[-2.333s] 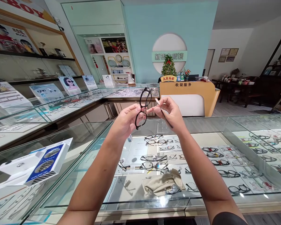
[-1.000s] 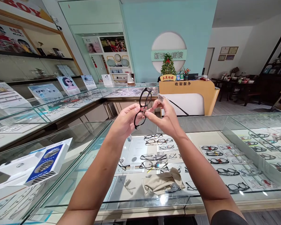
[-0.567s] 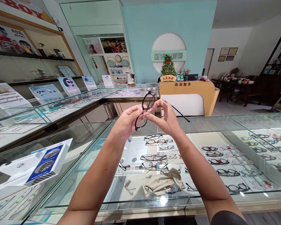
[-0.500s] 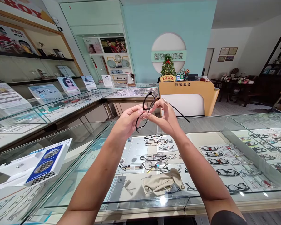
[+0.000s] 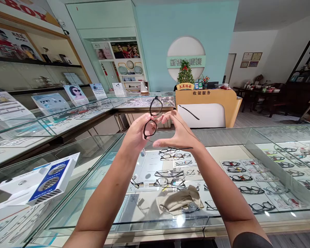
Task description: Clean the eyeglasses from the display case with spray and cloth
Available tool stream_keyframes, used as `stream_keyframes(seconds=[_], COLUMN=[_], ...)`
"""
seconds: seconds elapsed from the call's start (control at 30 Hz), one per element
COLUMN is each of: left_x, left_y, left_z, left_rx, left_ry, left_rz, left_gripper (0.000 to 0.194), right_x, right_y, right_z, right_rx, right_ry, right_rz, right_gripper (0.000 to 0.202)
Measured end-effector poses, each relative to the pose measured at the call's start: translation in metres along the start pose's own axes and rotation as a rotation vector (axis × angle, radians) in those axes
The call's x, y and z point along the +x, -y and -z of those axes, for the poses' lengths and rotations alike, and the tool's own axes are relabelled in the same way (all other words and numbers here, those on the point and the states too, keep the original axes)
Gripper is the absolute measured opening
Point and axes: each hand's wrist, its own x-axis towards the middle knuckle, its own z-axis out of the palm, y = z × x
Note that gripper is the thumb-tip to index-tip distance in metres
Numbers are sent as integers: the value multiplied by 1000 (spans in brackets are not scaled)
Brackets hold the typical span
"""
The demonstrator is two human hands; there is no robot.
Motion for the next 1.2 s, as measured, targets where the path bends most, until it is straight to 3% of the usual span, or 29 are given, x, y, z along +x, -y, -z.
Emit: stream_keyframes(seconds=[0.33,0.67,0.83,0.97,1.1,1.2], left_x=[0,-3,-4,-4,-4,-7], left_y=[-7,-4,-3,0,2,4], left_z=[5,3,-1,1,7,5], left_rx=[126,99,65,112,251,356], left_ry=[137,175,207,238,215,169], left_rz=[28,13,35,13,-83,-151], left_gripper=[40,40,39,36,31,28], right_x=[-4,-3,-2,-1,-4,-7], right_y=[11,10,10,4,4,11], right_z=[6,9,7,12,23,18], right_rx=[-149,-199,-92,79,-2,-35], right_ry=[-2,-20,11,24,109,183], right_rz=[39,73,40,-82,-117,-137], right_gripper=[58,36,30,29,33,45])
